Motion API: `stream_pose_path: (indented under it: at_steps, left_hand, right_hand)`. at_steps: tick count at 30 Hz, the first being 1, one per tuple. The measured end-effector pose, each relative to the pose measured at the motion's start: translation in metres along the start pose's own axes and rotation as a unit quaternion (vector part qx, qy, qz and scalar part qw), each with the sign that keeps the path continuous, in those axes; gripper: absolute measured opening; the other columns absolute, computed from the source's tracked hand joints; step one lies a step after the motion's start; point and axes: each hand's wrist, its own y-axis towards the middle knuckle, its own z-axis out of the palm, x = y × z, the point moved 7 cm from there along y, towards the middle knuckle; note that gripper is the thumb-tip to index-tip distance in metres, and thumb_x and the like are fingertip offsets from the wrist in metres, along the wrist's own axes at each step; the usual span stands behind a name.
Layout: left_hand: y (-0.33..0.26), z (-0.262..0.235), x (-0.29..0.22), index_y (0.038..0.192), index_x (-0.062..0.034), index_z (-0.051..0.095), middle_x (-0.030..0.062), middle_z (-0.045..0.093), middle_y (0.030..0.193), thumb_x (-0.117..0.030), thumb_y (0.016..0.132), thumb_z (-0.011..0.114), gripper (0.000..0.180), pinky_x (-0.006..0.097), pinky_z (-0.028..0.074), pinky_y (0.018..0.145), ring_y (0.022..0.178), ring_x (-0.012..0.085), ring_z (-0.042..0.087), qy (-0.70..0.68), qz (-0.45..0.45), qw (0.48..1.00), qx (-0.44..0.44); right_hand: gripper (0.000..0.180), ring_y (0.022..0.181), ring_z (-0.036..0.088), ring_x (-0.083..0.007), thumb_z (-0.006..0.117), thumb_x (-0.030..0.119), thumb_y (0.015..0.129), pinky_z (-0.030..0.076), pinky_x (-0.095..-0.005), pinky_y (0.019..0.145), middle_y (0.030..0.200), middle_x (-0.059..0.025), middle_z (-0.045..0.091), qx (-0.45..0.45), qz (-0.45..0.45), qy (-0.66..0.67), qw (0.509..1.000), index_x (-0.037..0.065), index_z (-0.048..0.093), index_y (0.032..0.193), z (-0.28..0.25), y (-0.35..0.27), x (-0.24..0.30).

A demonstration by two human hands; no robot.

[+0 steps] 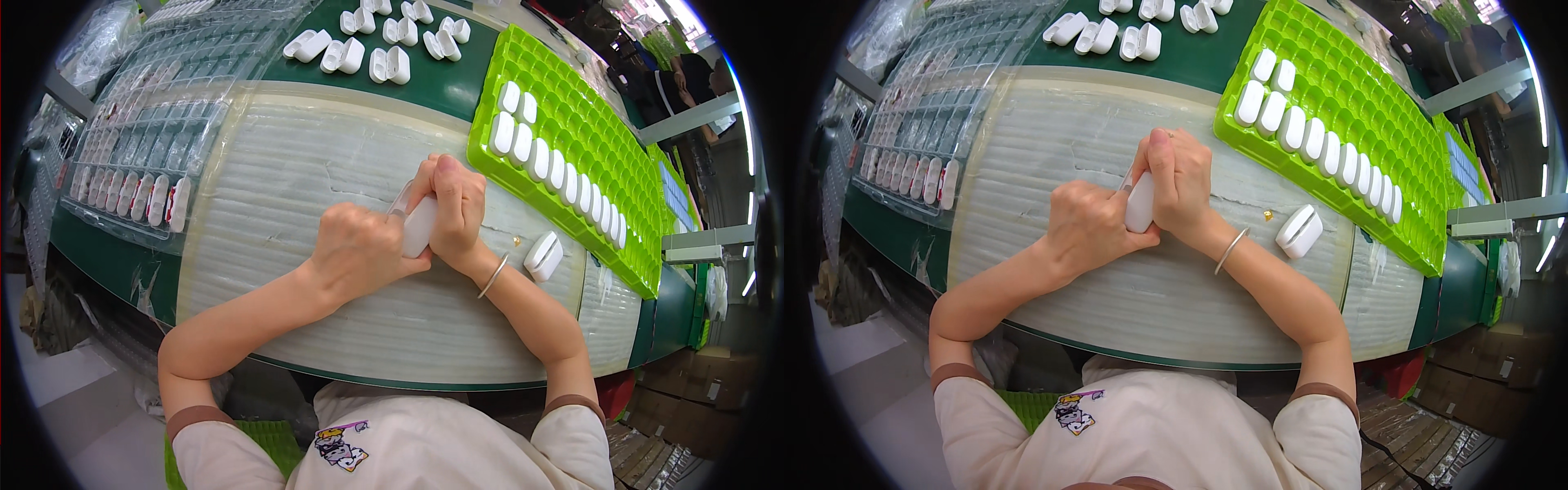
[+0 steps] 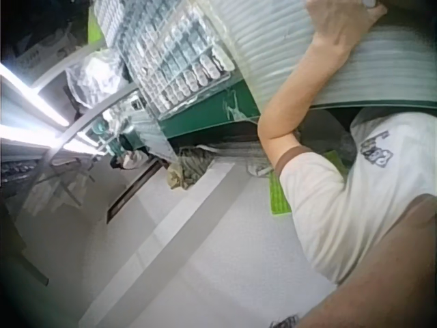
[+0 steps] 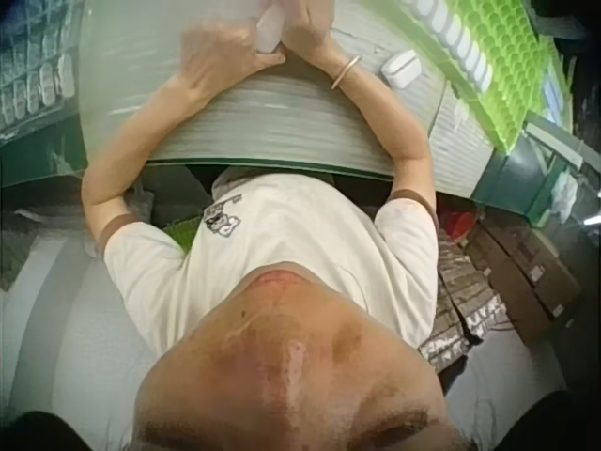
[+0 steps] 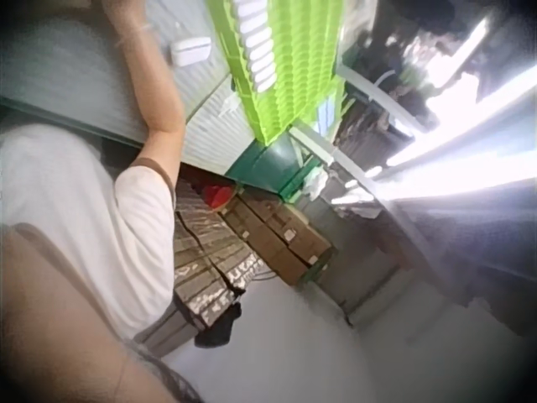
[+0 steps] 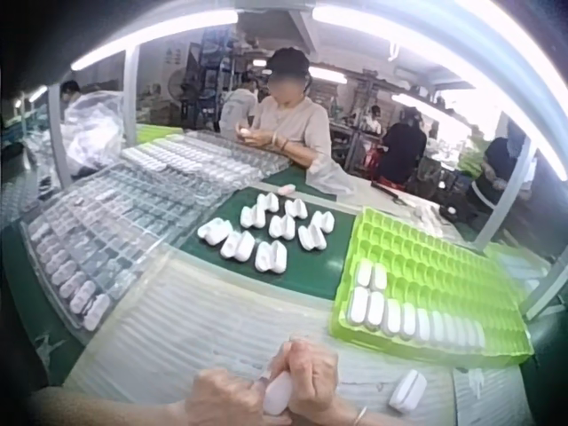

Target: The person repeatedly picks up white earbud cases, opens them, inserts small components, and closes them. They place the finished cases into a green tray on the table. The process is repetitive and involves handling multiple identical units.

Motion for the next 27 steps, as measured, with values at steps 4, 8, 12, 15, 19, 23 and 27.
stream_pose_path:
  at_steps: [4,8,12,15,19,23,27]
  left_hand:
    - [0.009,-0.003,0.004,0.054,-0.0092,0.057,0.0050,0.051,0.044,-0.031,0.055,0.076,0.029,0.030,0.039,0.040,0.038,0.0199,0.051,0.009,-0.009,1.000,0.002]
    - [0.013,-0.020,0.024,0.070,-0.0095,0.061,0.0025,0.057,0.058,-0.030,0.056,0.078,0.031,0.030,0.040,0.045,0.046,0.0190,0.054,0.081,-0.029,0.995,-0.040]
    - [0.019,-0.024,0.038,0.079,-0.0098,0.059,0.0006,0.057,0.071,-0.028,0.056,0.079,0.036,0.031,0.039,0.049,0.054,0.0182,0.054,0.132,-0.044,0.990,-0.030]
    - [0.020,-0.014,0.036,0.080,-0.0095,0.058,0.0003,0.054,0.071,-0.028,0.056,0.079,0.037,0.030,0.038,0.048,0.056,0.0171,0.054,0.115,-0.025,0.993,-0.025]
    - [0.019,-0.014,0.038,0.081,-0.0096,0.055,0.0014,0.054,0.073,-0.031,0.058,0.079,0.039,0.030,0.040,0.054,0.066,0.0164,0.057,0.076,-0.030,0.997,-0.018]
    - [0.024,-0.027,0.039,0.103,-0.0097,0.053,0.0001,0.063,0.087,-0.041,0.060,0.078,0.058,0.037,0.042,0.081,0.090,0.0198,0.058,-0.039,0.054,0.993,-0.092]
    - [0.022,-0.021,0.021,0.118,-0.0151,0.048,-0.0027,0.065,0.103,-0.049,0.065,0.073,0.067,0.047,0.021,0.105,0.111,0.0164,0.052,-0.040,0.188,0.981,0.004]
  right_hand:
    - [0.043,0.053,0.044,-0.0201,0.036,0.017,0.094,0.039,-0.0305,0.056,0.061,-0.0061,0.055,0.001,-0.030,0.004,1.000,0.005,0.053,0.056,-0.010,0.004,0.003]
    - [0.009,0.071,0.052,-0.0185,0.066,0.006,0.079,0.047,-0.0296,0.063,0.094,-0.0091,0.057,-0.007,-0.087,-0.081,0.993,0.005,0.062,0.087,-0.012,0.008,0.015]
    - [0.050,0.079,0.063,-0.0198,0.067,0.006,0.079,0.052,-0.0283,0.071,0.095,-0.0098,0.059,0.063,0.184,0.049,0.980,0.011,0.044,0.123,-0.009,-0.014,-0.022]
    - [0.057,0.085,0.066,-0.0238,0.066,0.007,0.081,0.052,-0.0309,0.075,0.098,-0.0126,0.062,0.072,0.187,0.070,0.977,0.010,0.038,0.130,-0.011,-0.023,-0.025]
    - [0.060,0.090,0.065,-0.0239,0.065,0.007,0.082,0.052,-0.0334,0.078,0.098,-0.0156,0.064,0.086,0.197,0.084,0.973,0.009,0.034,0.133,-0.012,-0.021,-0.023]
    - [0.060,0.091,0.065,-0.0233,0.066,0.008,0.081,0.052,-0.0332,0.078,0.096,-0.0145,0.065,0.092,0.220,0.151,0.959,0.007,0.035,0.132,-0.012,-0.023,-0.029]
    - [0.058,0.090,0.065,-0.0217,0.068,0.009,0.078,0.052,-0.0315,0.078,0.095,-0.0139,0.065,0.159,0.201,0.183,0.949,0.005,0.038,0.128,-0.007,-0.026,-0.026]
